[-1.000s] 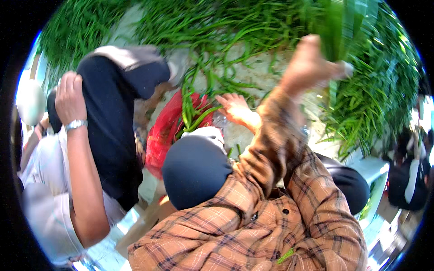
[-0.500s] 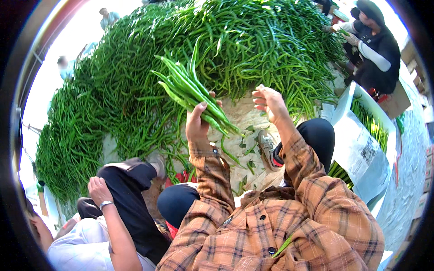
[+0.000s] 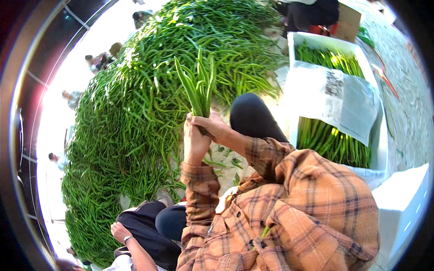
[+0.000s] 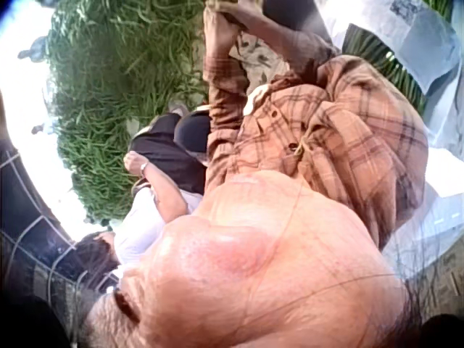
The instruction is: The person sits on the floor and sorts green chilies by hand, picking them from a large pile and placing them into a white container. Another person works nearby, also handling chilies.
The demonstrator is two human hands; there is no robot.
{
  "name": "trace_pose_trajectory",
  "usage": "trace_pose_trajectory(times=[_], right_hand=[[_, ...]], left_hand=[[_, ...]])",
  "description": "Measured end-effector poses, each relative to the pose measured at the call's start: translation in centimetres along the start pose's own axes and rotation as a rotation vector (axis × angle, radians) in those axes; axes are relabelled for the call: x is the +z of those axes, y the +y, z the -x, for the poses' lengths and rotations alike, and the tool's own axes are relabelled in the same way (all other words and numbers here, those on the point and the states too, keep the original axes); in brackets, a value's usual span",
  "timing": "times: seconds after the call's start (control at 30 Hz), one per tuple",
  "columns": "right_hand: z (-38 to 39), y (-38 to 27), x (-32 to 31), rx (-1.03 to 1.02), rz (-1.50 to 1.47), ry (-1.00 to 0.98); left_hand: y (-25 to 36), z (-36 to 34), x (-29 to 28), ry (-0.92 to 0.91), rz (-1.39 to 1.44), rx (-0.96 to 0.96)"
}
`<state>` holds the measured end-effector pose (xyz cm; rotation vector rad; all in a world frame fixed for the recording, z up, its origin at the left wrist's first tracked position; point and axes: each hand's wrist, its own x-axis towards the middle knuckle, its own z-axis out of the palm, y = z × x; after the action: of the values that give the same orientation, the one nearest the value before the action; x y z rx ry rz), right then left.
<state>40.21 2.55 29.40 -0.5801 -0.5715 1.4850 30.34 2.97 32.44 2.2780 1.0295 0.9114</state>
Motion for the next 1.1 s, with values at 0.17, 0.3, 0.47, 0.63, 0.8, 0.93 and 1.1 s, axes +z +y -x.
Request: trace_pose_trajectory(times=[0.17, 0.3, 0.47, 0.63, 0.8, 0.93, 1.1], right_hand=[[-0.8, -2.9, -2.2, -0.064, -0.366, -0.006], [0.0, -7.0, -3.6, -0.037, -0.584, -0.097], [4.1, -12.8, -5.4, -0.175, -0.433, -0.127], [11.6, -23.6, -10.4, -0.181, 0.026, -0.173], [24.8, -33.3, -15.2, -0.069, 0.856, 0.118], [32.6, -31.2, -17.2, 0.312, 0.954, 0.494], [34.6, -22.7, -26.3, 0.740, 0.711, 0.415]], left_hand=[[7.1, 0.5, -2.6, -0.111, -0.118, 0.191], [10.6, 0.3, -8.2, -0.114, -0.197, 0.334], [6.9, -1.8, -13.1, -0.255, 0.065, 0.036], [-6.4, 1.4, -13.3, -0.533, -0.138, -0.214], [-12.8, 7.4, -10.5, -1.014, 0.097, -0.500], [-10.3, 6.3, -6.6, -0.993, -0.014, -0.281], [-10.7, 5.5, -6.8, -0.963, 0.049, -0.334]])
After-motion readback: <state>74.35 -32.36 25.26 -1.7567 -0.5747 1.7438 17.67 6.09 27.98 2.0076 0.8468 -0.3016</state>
